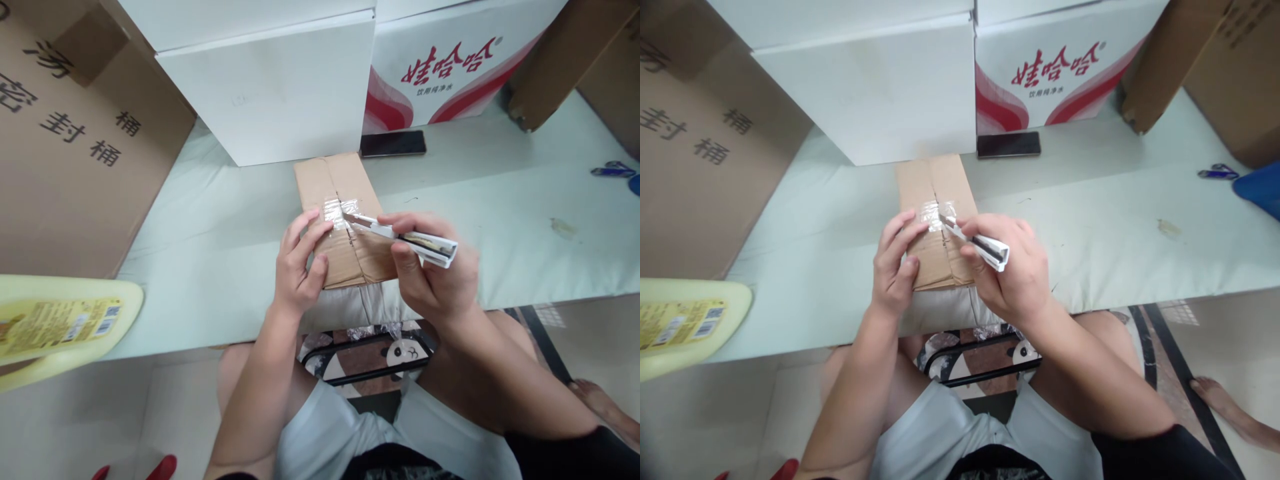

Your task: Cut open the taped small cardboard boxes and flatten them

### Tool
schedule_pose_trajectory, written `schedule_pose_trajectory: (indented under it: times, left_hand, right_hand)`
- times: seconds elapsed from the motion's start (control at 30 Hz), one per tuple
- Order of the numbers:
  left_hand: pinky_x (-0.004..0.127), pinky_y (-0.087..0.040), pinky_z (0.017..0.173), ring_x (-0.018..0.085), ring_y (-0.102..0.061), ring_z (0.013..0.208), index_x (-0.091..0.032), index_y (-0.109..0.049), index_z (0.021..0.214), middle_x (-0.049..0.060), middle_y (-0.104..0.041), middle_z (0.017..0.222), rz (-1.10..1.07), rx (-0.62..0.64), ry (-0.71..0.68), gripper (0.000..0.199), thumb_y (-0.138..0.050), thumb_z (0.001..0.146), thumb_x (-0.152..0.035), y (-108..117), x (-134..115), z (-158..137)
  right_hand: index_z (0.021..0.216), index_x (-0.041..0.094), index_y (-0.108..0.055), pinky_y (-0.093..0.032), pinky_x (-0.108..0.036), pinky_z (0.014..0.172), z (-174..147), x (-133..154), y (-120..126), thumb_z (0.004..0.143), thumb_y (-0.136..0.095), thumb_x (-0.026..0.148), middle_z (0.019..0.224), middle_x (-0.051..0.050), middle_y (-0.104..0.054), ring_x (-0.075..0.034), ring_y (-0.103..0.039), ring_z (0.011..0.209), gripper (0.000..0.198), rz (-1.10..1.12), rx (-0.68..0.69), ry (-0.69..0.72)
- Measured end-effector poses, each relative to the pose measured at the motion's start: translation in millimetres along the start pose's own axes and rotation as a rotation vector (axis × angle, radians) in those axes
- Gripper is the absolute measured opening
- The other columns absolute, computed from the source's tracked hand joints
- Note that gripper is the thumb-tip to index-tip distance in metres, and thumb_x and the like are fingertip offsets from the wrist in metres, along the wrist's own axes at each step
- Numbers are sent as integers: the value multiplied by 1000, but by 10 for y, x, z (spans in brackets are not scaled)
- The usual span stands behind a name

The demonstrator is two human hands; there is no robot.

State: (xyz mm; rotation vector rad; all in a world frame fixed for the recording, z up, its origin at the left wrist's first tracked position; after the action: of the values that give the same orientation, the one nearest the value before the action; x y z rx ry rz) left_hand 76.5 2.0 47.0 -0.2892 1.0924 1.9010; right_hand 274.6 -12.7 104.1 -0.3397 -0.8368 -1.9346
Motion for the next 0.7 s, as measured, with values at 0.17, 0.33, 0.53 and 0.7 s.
schedule_pose_trajectory:
  times: [0.17,0.33,0.53,0.7]
  left_hand:
    - [49,-45,119,28,-54,140,-26,-61,138,12,-55,150,-21,-7,-10,43,-40,107,-47,2,-8,4]
    - [48,-45,119,28,-54,140,-26,-61,139,12,-55,150,-20,-9,-22,43,-42,106,-47,5,-9,10]
    - [48,-46,118,28,-55,139,-26,-62,138,12,-56,150,-26,-19,-22,44,-42,106,-49,7,-15,13]
    - [48,-46,118,28,-55,139,-26,-62,138,11,-56,150,-24,-15,-10,46,-41,106,-51,10,-14,11]
  right_hand:
    - [108,22,-61,-55,-36,83,-5,-20,-38,104,-56,30,108,-7,-78,-20,-76,99,10,4,35,-8]
    - [108,23,-60,-54,-35,85,-4,-7,-19,102,-59,27,109,-6,-78,-19,-76,97,8,23,30,-24]
    - [110,22,-60,-53,-35,88,-11,22,12,99,-61,22,110,-5,-77,-19,-75,100,11,50,38,-27]
    - [110,23,-60,-54,-35,87,-2,38,25,98,-61,20,108,-5,-77,-20,-75,99,12,47,32,-26]
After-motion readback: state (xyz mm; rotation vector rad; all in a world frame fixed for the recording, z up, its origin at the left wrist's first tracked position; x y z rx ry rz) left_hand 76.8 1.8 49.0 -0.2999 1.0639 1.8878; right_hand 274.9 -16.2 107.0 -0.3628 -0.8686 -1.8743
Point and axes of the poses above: each hand's wrist, its own z-axis towards the middle knuckle, its own y-axis out of the back of the hand, x = y × z, the point moved 5 cm from there along z, towards the middle knuckle
